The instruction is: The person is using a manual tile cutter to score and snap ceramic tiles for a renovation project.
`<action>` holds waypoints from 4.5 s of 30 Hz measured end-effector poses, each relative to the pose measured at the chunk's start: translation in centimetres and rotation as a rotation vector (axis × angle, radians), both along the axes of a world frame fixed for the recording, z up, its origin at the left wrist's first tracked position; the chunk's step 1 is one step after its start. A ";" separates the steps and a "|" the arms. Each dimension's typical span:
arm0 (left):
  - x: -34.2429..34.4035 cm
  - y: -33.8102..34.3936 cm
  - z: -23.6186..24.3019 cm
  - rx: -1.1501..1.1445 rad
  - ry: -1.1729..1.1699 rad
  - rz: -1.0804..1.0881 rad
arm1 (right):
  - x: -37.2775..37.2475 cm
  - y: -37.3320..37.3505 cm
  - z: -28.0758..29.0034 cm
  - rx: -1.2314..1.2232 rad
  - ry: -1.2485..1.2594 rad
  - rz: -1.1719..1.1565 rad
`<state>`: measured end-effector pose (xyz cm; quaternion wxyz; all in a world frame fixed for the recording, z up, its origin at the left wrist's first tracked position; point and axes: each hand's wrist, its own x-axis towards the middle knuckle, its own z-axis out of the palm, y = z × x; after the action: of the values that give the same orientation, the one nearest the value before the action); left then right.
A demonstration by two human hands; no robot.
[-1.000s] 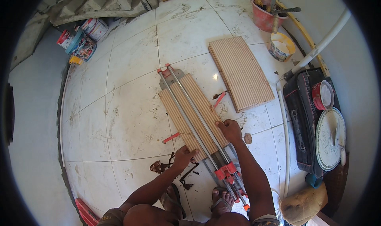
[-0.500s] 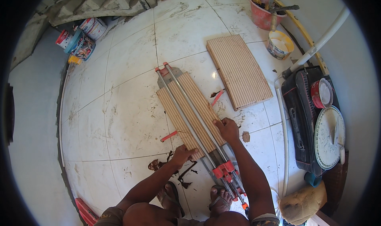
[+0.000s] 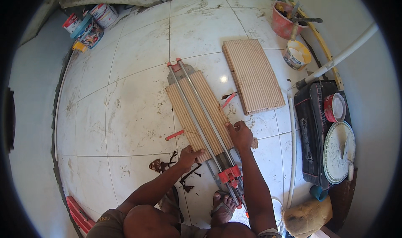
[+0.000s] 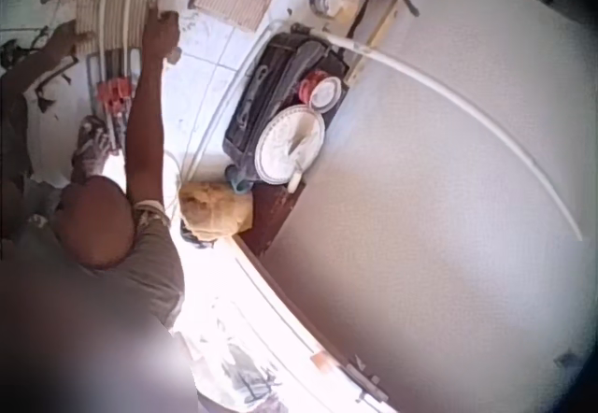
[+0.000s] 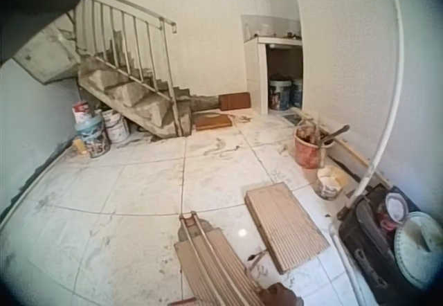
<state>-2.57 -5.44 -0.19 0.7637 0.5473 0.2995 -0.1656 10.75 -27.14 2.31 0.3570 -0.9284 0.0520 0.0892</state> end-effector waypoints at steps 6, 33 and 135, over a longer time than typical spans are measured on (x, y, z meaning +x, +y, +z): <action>-0.2 0.2 -0.8 0.069 0.028 -0.036 | -9.2 -6.1 2.6 -0.016 -0.308 -0.029; -0.1 -0.2 -0.6 -0.037 -0.008 0.071 | -33.3 -13.5 11.0 0.181 0.364 -0.222; -0.5 0.6 -2.0 -0.231 -0.123 0.016 | -7.2 6.9 9.3 -0.017 0.028 0.147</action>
<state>-3.04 -4.81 -2.20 0.8400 0.4623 0.2353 -0.1590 3.58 -20.21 11.66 0.3407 -0.9314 -0.0106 0.1276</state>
